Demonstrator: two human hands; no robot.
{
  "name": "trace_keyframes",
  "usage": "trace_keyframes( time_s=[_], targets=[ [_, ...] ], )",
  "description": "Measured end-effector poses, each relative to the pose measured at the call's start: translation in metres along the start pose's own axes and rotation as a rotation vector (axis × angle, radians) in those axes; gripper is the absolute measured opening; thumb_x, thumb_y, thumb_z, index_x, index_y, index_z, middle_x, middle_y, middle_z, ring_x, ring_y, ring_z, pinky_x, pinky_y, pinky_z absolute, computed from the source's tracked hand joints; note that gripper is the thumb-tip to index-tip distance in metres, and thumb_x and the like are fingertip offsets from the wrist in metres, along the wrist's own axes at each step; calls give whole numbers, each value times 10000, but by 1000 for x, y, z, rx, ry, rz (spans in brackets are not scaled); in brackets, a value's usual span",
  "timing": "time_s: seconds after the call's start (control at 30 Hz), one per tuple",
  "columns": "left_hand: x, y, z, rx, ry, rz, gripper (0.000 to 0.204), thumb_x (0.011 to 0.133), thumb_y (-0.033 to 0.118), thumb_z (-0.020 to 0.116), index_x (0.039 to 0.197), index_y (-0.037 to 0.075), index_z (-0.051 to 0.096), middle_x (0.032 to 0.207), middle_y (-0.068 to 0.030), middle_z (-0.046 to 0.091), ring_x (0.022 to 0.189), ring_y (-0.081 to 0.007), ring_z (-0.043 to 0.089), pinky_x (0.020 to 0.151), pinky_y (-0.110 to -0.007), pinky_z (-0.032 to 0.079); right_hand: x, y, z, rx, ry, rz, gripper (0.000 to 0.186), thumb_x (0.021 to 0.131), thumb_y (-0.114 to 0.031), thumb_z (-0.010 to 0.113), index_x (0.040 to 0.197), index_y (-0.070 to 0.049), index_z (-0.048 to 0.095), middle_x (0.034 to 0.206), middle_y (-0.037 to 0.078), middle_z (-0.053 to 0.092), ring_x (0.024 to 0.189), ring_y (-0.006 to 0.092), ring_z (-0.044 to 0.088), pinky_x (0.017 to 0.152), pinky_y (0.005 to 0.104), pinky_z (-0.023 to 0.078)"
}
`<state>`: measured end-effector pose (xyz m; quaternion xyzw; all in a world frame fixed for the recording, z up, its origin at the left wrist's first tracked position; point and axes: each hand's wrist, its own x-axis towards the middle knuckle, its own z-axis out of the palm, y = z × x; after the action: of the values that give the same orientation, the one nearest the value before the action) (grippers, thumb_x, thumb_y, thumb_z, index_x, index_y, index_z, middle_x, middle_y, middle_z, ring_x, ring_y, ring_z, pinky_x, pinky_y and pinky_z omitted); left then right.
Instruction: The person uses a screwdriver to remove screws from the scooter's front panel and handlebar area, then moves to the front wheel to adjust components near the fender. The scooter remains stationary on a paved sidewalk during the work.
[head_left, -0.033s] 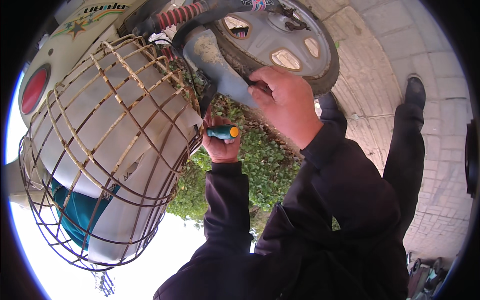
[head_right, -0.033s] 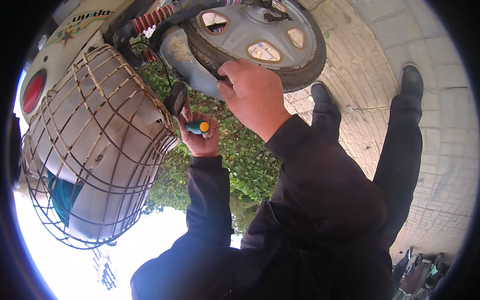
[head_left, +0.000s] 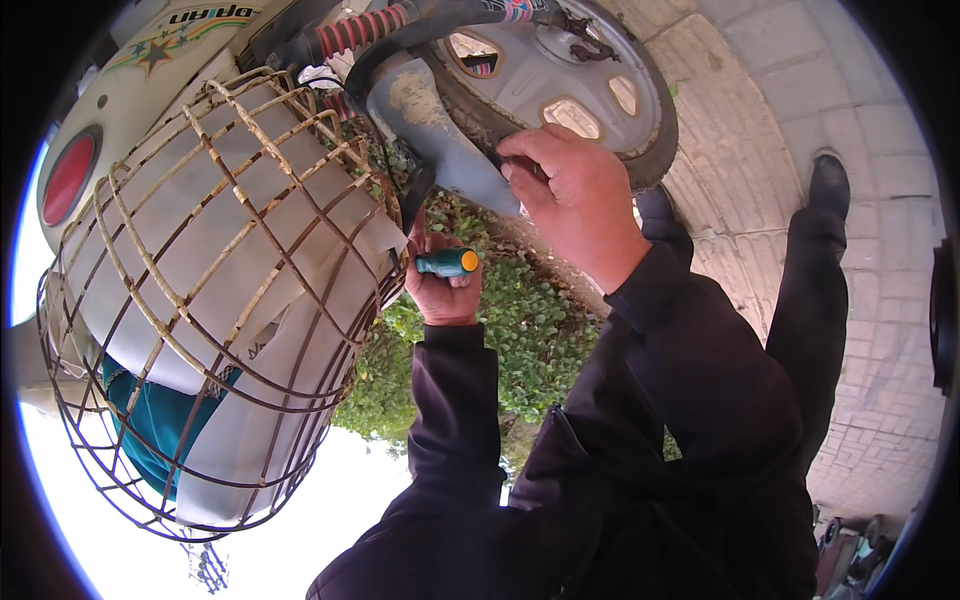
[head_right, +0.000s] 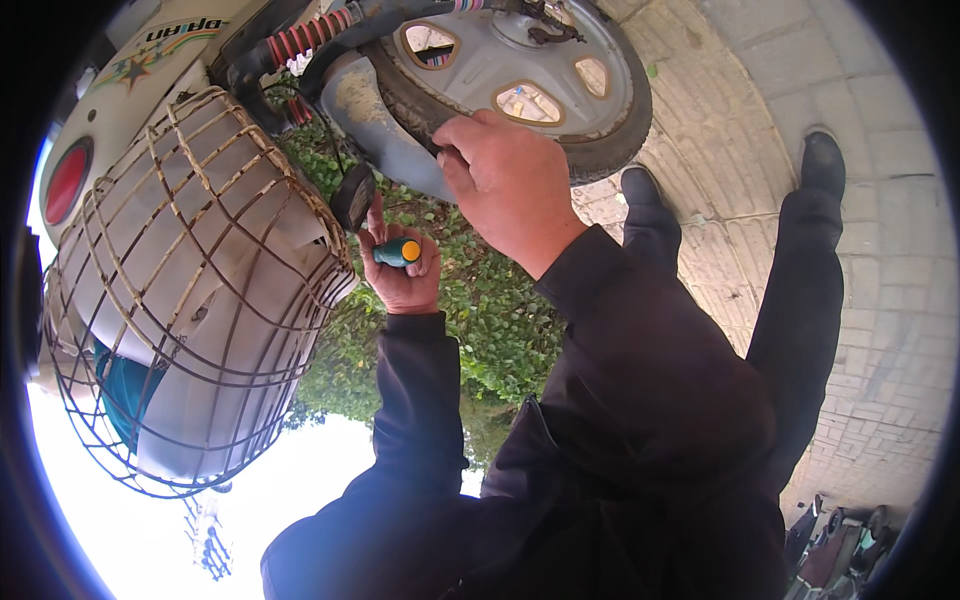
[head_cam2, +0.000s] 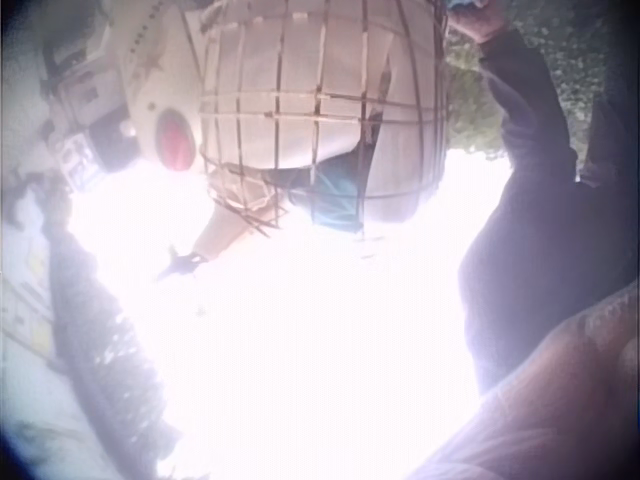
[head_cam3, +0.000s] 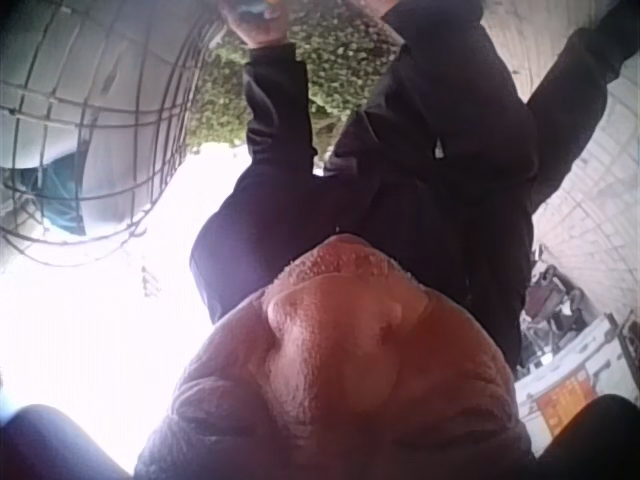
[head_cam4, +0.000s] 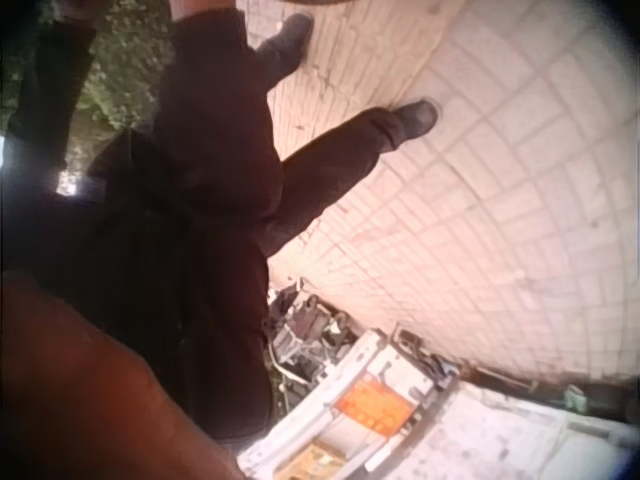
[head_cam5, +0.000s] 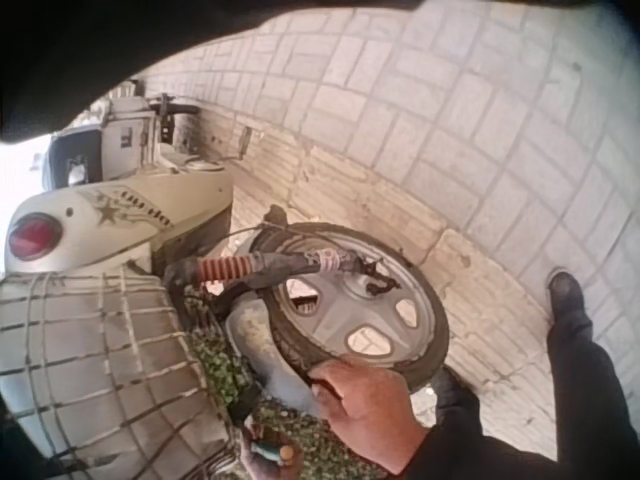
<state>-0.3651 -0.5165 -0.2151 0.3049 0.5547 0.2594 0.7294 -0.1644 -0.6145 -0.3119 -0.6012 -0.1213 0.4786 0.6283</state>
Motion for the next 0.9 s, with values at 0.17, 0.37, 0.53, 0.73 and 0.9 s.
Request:
trace_keyframes(
  time_s=[0.17, 0.37, 0.53, 0.73, 0.9],
  targets=[
    [-2, -2, -4, -15, -10, -47, 476, 1030, 272, 518, 1460, 68, 529, 593, 38, 397, 437, -117, 350, 390, -283, 313, 37, -4, 5, 391, 15, 67, 255, 913, -121, 640, 1119, 16, 707, 887, 143, 738, 755, 263, 724, 682, 397, 551],
    [12, -9, 5, -41, -33, -55, 590, 993, 252, 553, 1545, 92, 421, 591, 28, 355, 437, -126, 328, 400, -290, 310, 57, -17, -6, 664, -481, 393, 433, 956, -155, 622, 1340, 43, 587, 843, 63, 652, 605, 134, 630, 542, 279, 471],
    [26, -18, 11, -172, -125, -49, 589, 975, 211, 551, 1537, 88, 421, 575, 18, 347, 437, -136, 331, 429, -290, 329, 67, -20, -4, 918, -572, 512, 412, 950, -221, 640, 1296, -4, 584, 764, 43, 621, 585, 153, 654, 486, 274, 472],
    [29, -24, 9, -201, -201, -61, 519, 948, 227, 548, 1442, 66, 542, 578, 35, 318, 467, -124, 294, 439, -307, 256, 78, -15, 0, 915, -731, 540, 289, 975, -305, 652, 1098, -43, 639, 766, 34, 623, 561, 156, 659, 450, 255, 472],
    [29, -19, 8, -161, -184, -71, 504, 952, 246, 549, 1425, 73, 562, 579, 33, 319, 463, -122, 288, 437, -305, 247, 67, -15, 5, 977, -615, 555, 300, 982, -338, 651, 1060, -49, 661, 780, 37, 642, 573, 157, 670, 461, 259, 482]
  ],
)
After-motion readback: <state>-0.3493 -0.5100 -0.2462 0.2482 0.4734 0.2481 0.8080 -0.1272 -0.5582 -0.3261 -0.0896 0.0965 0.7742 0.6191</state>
